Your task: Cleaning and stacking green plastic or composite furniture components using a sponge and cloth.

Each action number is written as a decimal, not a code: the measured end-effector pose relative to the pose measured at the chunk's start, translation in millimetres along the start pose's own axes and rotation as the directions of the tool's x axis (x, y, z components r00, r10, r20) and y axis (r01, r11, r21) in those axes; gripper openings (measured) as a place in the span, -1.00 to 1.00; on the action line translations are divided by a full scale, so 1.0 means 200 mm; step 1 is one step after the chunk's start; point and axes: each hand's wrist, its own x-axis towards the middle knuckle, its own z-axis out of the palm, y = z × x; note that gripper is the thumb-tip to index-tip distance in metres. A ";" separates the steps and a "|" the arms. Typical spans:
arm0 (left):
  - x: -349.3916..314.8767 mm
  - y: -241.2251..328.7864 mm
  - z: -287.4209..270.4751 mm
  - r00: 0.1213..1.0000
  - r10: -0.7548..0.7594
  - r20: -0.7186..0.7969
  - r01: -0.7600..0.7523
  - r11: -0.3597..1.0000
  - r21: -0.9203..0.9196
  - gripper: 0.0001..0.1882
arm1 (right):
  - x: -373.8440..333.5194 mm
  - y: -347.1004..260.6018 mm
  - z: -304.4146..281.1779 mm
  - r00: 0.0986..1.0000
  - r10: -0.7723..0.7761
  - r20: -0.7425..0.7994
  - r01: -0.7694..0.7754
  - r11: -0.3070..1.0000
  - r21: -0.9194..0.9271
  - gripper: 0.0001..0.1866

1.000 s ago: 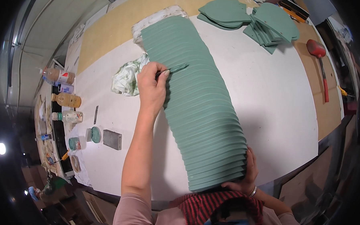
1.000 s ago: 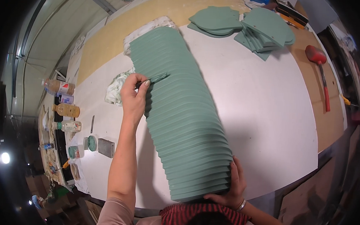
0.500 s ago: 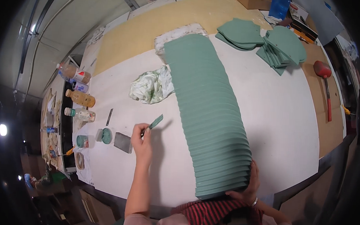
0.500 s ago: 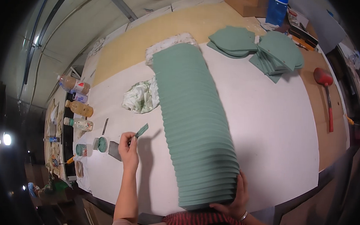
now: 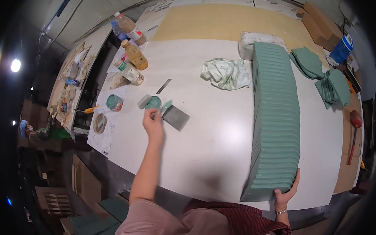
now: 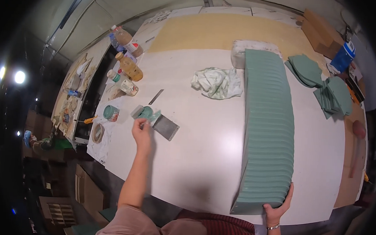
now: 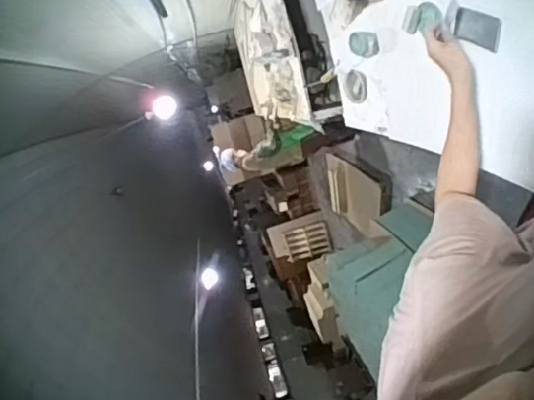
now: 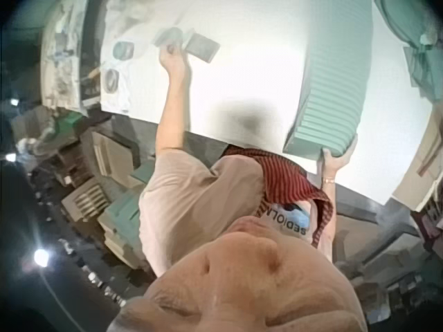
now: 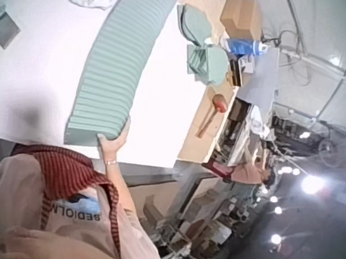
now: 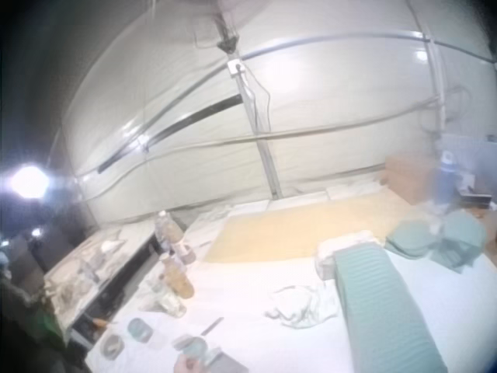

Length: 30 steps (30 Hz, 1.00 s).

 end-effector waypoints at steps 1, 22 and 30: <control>0.06 -0.07 -0.06 0.994 0.050 -0.094 -0.042 0.996 0.076 -0.91 | 0.00 0.01 0.00 1.000 -0.008 -0.002 0.008 1.000 0.006 0.41; 0.32 0.23 0.74 0.759 0.498 0.420 -0.577 0.813 0.080 -0.50 | 0.00 -0.05 0.01 0.999 -0.019 -0.041 0.018 1.000 -0.012 0.33; 0.20 0.28 1.22 0.574 0.376 0.727 -0.733 0.632 0.252 -0.51 | -0.01 -0.09 0.01 0.998 0.056 -0.035 -0.055 0.998 0.026 0.31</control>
